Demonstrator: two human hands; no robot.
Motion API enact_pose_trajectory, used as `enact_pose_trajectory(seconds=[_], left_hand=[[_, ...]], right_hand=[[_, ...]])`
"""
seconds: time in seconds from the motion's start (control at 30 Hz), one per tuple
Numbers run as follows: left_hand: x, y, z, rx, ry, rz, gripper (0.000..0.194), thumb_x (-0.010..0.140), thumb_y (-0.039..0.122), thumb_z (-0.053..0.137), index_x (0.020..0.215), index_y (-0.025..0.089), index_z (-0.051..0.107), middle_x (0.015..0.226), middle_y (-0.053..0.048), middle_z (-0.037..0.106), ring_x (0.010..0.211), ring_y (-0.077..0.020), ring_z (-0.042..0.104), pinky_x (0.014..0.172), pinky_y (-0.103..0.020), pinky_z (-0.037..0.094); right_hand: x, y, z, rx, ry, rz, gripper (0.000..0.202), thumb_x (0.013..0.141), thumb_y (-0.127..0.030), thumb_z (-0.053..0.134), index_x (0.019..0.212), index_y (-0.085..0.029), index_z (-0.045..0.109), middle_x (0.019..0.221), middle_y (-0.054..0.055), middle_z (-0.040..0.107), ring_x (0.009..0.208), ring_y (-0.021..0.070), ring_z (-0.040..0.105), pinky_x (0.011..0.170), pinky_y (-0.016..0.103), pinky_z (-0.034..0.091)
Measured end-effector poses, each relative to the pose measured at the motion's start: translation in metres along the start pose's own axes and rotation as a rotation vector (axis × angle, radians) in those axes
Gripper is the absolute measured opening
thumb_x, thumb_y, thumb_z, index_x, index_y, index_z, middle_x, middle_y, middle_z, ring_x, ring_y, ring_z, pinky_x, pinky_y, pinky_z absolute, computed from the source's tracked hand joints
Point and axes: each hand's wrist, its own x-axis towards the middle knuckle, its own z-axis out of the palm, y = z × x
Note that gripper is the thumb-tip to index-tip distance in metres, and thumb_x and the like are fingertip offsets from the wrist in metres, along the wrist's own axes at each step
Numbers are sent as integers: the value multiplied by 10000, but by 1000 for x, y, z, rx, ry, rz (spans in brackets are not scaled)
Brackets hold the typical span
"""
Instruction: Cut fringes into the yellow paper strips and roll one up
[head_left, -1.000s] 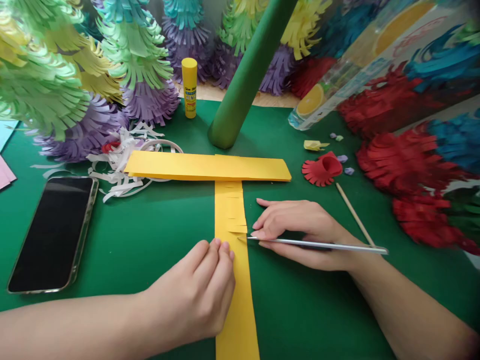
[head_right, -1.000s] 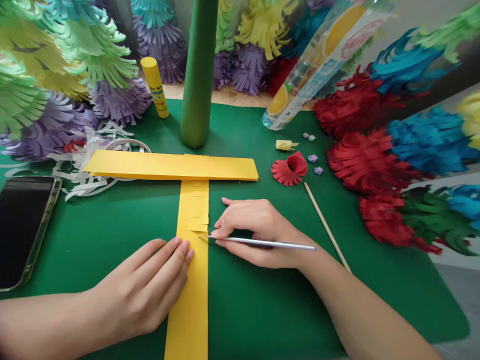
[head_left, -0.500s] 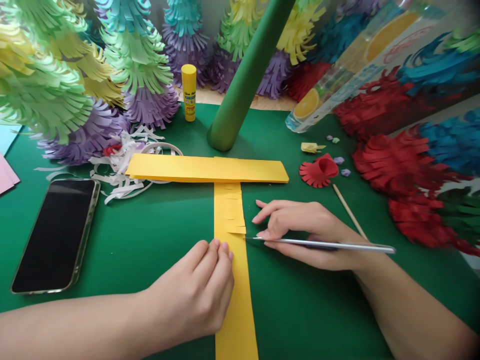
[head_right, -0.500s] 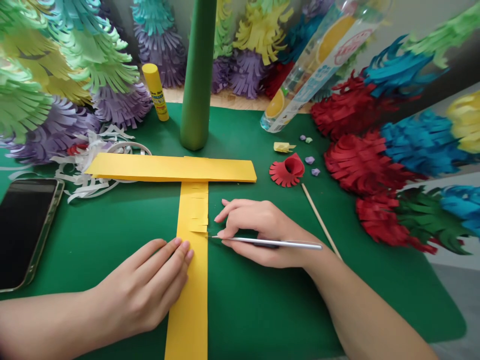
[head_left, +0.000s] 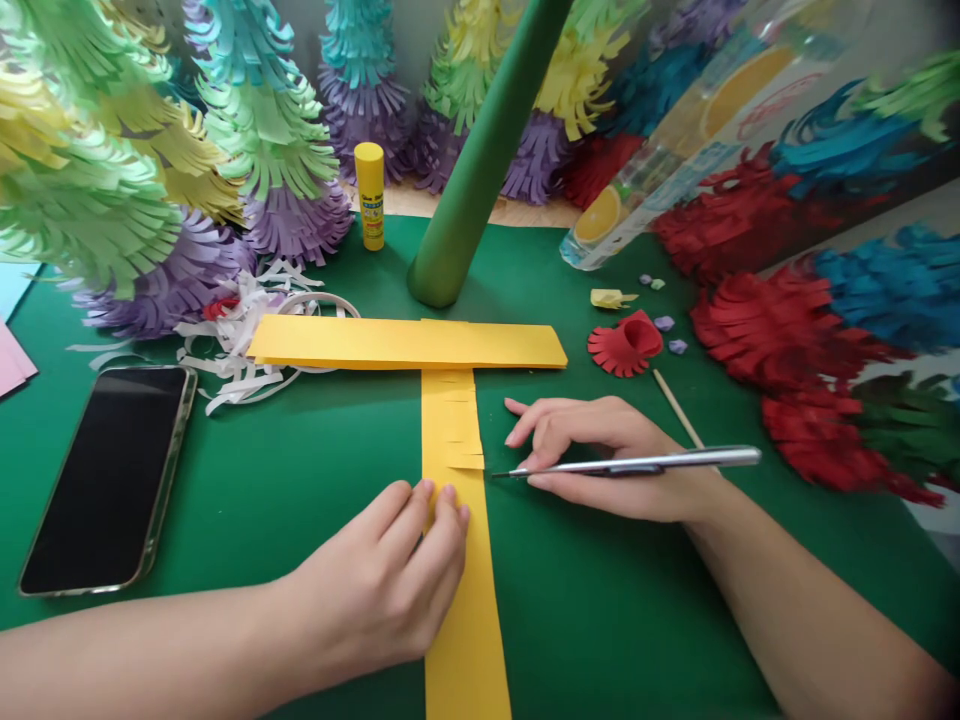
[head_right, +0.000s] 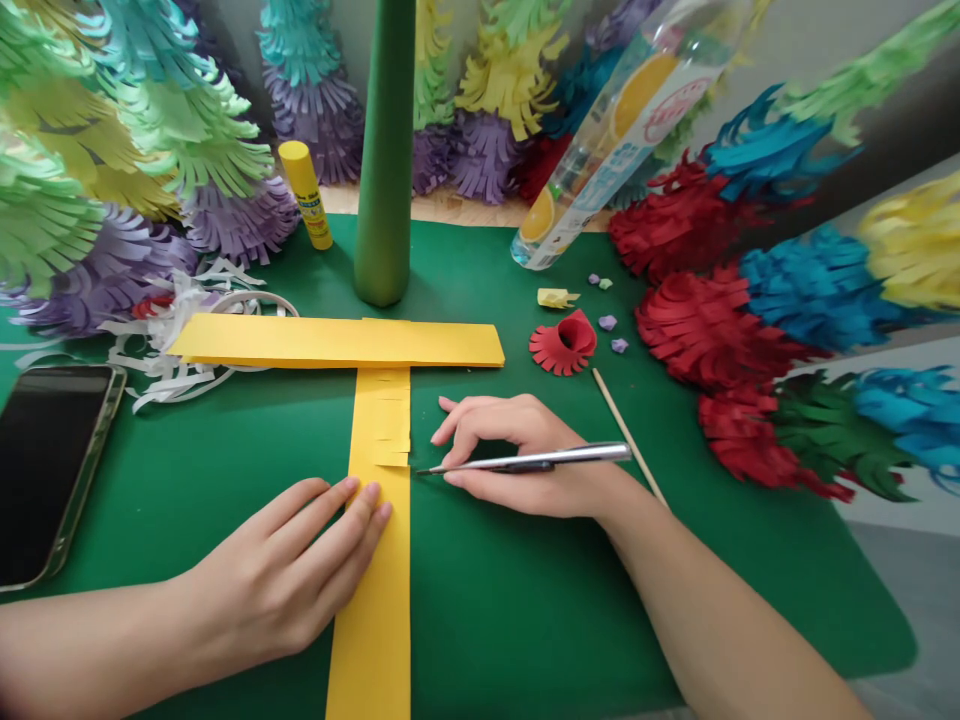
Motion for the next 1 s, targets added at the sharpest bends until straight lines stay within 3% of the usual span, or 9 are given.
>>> enact_pose_trajectory(seconds=[0.17,0.43,0.73,1.0], left_hand=[[-2,-1,-1,1,-48,19,343,852,155,522,1164,77,642,1243,-151,610,992,-294,623,819,-410,494],[-3,-1,2,-1,-34,39,349,860,202,539,1165,63,635,1262,-190,582,988,-284,624,821,-419,477],[-1,-2,1,-12,-19,32,321,848,174,550,1131,64,651,1204,-168,627,977,-292,632,809,-414,497],[-4,1,0,-55,142,88,278,818,197,523,975,33,683,986,-168,711,907,-307,687,700,-374,556]], right_hand=[[2,3,5,44,35,-18,68,772,-148,693,758,-205,658,722,0,716,835,154,683,1044,444,480],[3,2,7,-34,13,-30,36,798,-168,673,783,-200,675,755,15,728,838,151,685,1045,423,477],[5,2,14,-63,35,-70,17,806,-188,683,816,-202,684,767,11,730,807,141,685,1028,408,472],[4,2,20,-102,55,-97,67,809,-167,672,857,-213,671,785,4,735,796,143,680,1032,423,452]])
